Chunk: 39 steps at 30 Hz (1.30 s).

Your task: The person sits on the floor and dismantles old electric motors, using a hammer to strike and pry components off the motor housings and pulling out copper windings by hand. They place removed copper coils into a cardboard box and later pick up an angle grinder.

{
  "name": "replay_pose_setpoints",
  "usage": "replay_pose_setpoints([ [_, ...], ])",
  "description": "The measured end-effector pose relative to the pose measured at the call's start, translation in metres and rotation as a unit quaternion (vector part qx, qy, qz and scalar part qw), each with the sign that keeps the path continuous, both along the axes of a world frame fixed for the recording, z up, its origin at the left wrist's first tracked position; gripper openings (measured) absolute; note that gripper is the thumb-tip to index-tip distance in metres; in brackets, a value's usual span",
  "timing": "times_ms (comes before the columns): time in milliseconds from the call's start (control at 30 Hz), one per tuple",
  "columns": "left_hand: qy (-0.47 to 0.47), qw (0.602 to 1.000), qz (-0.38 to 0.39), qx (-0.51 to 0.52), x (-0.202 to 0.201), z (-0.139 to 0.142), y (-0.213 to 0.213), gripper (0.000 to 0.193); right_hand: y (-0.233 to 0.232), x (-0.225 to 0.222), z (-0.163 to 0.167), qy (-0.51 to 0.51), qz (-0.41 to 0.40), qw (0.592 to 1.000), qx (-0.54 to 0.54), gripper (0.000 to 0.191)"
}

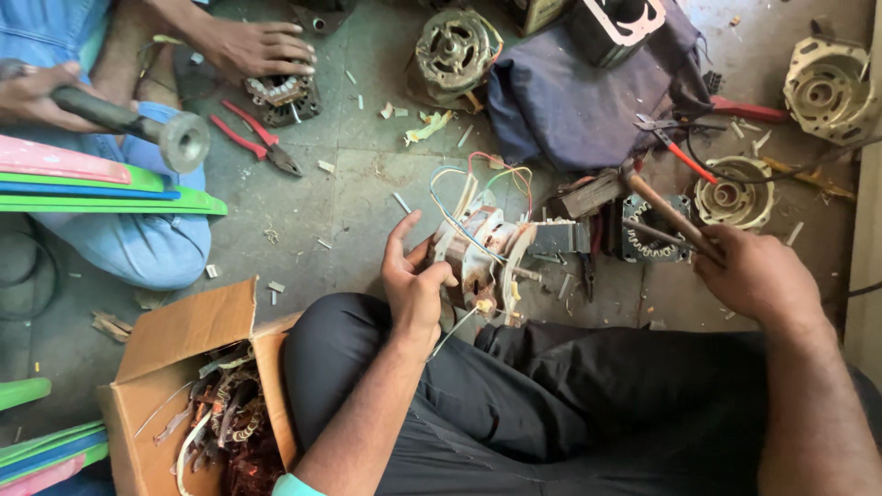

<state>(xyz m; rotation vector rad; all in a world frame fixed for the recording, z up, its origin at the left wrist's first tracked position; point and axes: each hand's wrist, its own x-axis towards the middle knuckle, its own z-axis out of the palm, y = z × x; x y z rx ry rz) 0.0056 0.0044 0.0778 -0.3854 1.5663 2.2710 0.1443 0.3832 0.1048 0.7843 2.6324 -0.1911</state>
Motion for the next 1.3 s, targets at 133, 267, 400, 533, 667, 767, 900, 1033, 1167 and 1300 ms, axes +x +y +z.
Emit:
replay_pose_setpoints([
  [133, 0.002, 0.999, 0.028, -0.015, -0.004, -0.001, -0.003, 0.081, 0.0, 0.001, -0.001, -0.013, -0.008, 1.0, -0.011, 0.047],
  [267, 0.01, 0.998, 0.055, -0.014, -0.007, -0.006, -0.006, 0.078, -0.002, 0.002, 0.002, -0.014, -0.001, 1.0, -0.017, 0.043],
  [400, -0.001, 0.996, 0.088, 0.011, -0.007, -0.014, -0.01, 0.076, -0.004, 0.005, 0.004, -0.018, 0.004, 1.0, -0.018, 0.041],
  [533, -0.023, 0.995, 0.1, 0.007, -0.006, -0.02, -0.014, 0.076, -0.004, 0.005, 0.003, -0.027, -0.002, 0.999, -0.032, 0.044],
  [667, -0.031, 0.995, 0.1, 0.005, -0.005, -0.021, -0.014, 0.074, -0.004, 0.006, -0.001, -0.03, 0.003, 0.997, -0.064, 0.055],
  [767, -0.027, 0.995, 0.098, 0.008, -0.004, -0.022, -0.014, 0.076, -0.004, 0.009, -0.003, -0.059, -0.031, 0.993, -0.095, 0.045],
  [900, -0.021, 0.994, 0.101, 0.024, -0.004, -0.026, -0.016, 0.075, -0.001, 0.011, -0.009, -0.034, -0.036, 0.99, -0.131, 0.032],
  [1033, -0.016, 0.994, 0.099, 0.031, -0.004, -0.029, -0.017, 0.074, 0.002, 0.009, -0.02, -0.046, -0.017, 0.99, -0.133, 0.035],
  [1167, -0.014, 0.995, 0.095, 0.031, -0.003, -0.028, -0.017, 0.073, 0.005, 0.008, -0.031, -0.086, -0.018, 0.991, -0.105, 0.051],
  [1300, -0.014, 0.996, 0.084, 0.019, -0.001, -0.021, -0.016, 0.074, 0.009, 0.01, -0.04, -0.092, -0.022, 0.988, -0.125, 0.049],
])
